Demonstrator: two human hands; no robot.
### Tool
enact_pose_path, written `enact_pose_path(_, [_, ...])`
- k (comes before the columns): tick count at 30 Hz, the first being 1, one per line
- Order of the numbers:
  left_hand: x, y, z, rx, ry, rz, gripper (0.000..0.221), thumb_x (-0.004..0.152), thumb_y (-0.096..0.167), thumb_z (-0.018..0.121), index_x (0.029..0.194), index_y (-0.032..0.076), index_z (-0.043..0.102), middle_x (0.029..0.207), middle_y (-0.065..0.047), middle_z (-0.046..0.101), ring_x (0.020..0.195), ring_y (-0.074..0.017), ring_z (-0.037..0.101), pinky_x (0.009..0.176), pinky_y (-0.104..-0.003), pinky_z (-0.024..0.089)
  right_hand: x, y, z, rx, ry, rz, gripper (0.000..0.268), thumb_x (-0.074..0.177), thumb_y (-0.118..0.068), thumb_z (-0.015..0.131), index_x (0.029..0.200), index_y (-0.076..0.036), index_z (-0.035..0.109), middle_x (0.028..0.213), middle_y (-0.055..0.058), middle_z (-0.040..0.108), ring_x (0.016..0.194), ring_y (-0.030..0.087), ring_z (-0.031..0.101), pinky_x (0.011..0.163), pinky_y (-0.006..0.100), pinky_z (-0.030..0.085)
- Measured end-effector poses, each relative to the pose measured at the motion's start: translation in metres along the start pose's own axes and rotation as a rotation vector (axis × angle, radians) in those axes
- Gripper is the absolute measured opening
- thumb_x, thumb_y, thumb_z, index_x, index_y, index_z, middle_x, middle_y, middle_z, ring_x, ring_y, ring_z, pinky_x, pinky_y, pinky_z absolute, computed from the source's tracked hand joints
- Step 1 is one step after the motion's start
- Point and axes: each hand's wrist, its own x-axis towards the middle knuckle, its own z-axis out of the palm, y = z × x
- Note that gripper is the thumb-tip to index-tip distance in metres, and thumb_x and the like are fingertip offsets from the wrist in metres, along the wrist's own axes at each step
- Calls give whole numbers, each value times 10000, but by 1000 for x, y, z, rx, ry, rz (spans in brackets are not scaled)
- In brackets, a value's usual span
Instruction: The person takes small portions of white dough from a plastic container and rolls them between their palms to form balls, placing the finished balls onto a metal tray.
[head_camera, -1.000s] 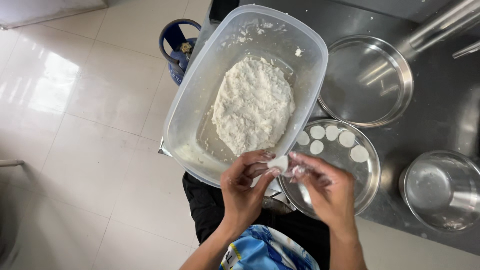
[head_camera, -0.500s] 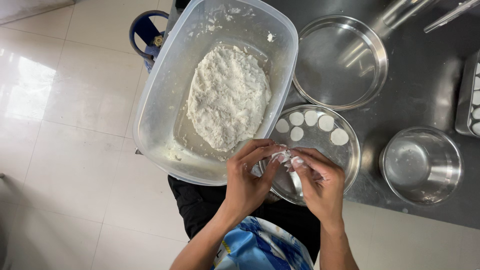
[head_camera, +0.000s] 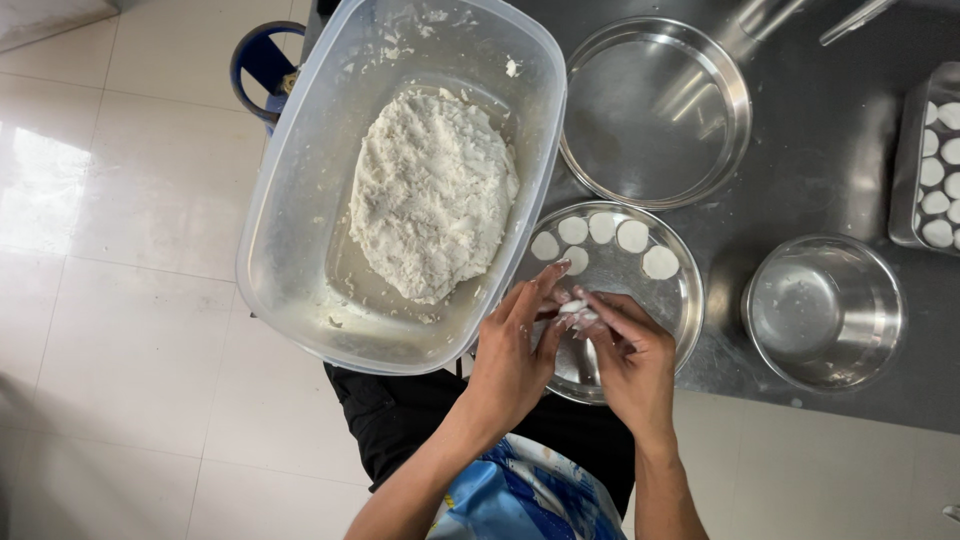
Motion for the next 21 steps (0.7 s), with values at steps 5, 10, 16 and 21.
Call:
enact_pose_path(5, [1, -11, 8, -110, -75, -101, 553, 908, -75, 659, 1436, -7, 511, 1176, -174, 732, 1077, -266, 760, 909, -344, 626, 2, 19, -1, 31, 43, -29, 242, 960, -50, 665, 1181, -11, 754, 1086, 102, 767, 831, 109, 720, 719, 230, 580])
enact_pose_path(10, [4, -21, 26, -241, -52, -205, 467, 894, -33, 710, 1346, 0, 595, 1103, -146, 760, 1010, -214, 781, 878, -327, 661, 2, 40, -3, 261, 92, 197, 278, 964, -87, 676, 1229, -25, 732, 1004, 121, 789, 802, 126, 724, 737, 238, 591])
enact_pose_path(16, [1, -37, 42, -199, -56, -297, 384, 902, 5, 720, 1280, 0, 652, 1060, -138, 781, 1009, -195, 769, 812, -317, 661, -1, 62, -9, 249, 91, 195, 222, 964, -110, 654, 1121, 8, 758, 1015, 109, 797, 811, 154, 761, 751, 275, 623])
enact_pose_path(21, [-1, -46, 54, -251, -41, -246, 340, 920, -7, 720, 1254, -25, 665, 1083, -152, 783, 1029, -203, 777, 879, -316, 652, -1, 76, -13, 137, 116, 278, 193, 985, -64, 680, 1133, 9, 780, 953, 127, 801, 836, 160, 742, 752, 275, 586])
